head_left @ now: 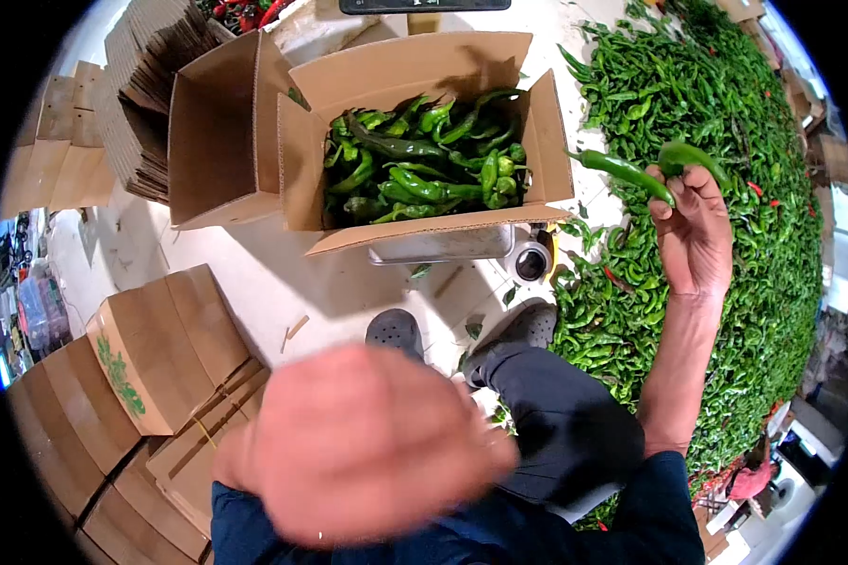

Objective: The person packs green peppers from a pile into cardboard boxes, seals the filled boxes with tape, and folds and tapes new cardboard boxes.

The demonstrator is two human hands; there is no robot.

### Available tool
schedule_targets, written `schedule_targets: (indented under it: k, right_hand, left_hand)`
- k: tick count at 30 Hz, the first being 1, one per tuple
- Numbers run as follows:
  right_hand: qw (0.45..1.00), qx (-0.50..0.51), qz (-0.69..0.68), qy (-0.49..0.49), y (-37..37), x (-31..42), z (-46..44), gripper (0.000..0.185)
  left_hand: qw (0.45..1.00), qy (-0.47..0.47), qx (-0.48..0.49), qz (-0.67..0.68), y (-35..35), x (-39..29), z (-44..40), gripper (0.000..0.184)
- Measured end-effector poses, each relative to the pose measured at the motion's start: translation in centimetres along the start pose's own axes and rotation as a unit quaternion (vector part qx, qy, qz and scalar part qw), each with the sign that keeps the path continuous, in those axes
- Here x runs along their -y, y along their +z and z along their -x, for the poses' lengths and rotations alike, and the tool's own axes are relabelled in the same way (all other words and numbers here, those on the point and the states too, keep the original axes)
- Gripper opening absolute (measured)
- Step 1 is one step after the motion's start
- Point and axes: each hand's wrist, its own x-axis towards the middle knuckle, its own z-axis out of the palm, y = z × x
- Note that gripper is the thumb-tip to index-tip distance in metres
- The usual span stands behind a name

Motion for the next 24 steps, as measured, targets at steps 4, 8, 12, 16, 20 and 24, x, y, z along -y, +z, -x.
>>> schedule_targets:
  k: [4, 8, 12, 16, 20, 24]
  right_hand:
    - [0.989, 0.04, 0.124, -0.066, 5.2, -0.3, -1.4, 0.016]
    - [0.95, 0.101, 0.265, -0.13, 9.7, -3.1, -3.0, 0.011]
    - [0.903, 0.133, 0.382, -0.143, 9.4, -8.1, -4.5, 0.016]
    - [0.911, 0.102, 0.356, -0.181, 9.9, -6.8, -3.4, 0.019]
    - [0.895, -0.058, 0.389, -0.209, 5.5, -2.1, -2.8, 0.022]
    - [0.8, -0.185, 0.567, -0.066, -6.6, -1.5, 0.2, 0.033]
  left_hand:
    - [0.974, -0.107, 0.046, -0.195, 0.3, 3.8, 3.1, 0.015]
    - [0.962, -0.201, 0.041, -0.18, -0.3, 4.9, 5.8, 0.016]
    - [0.941, -0.288, 0.041, -0.171, 1.0, 5.4, 10.3, 0.015]
    - [0.882, -0.409, 0.163, -0.167, 2.7, 4.4, 17.6, 0.028]
    - [0.833, -0.51, 0.139, -0.161, 3.6, 2.8, 24.0, 0.042]
    - [0.863, -0.431, 0.001, -0.263, 2.2, 3.0, 21.9, 0.061]
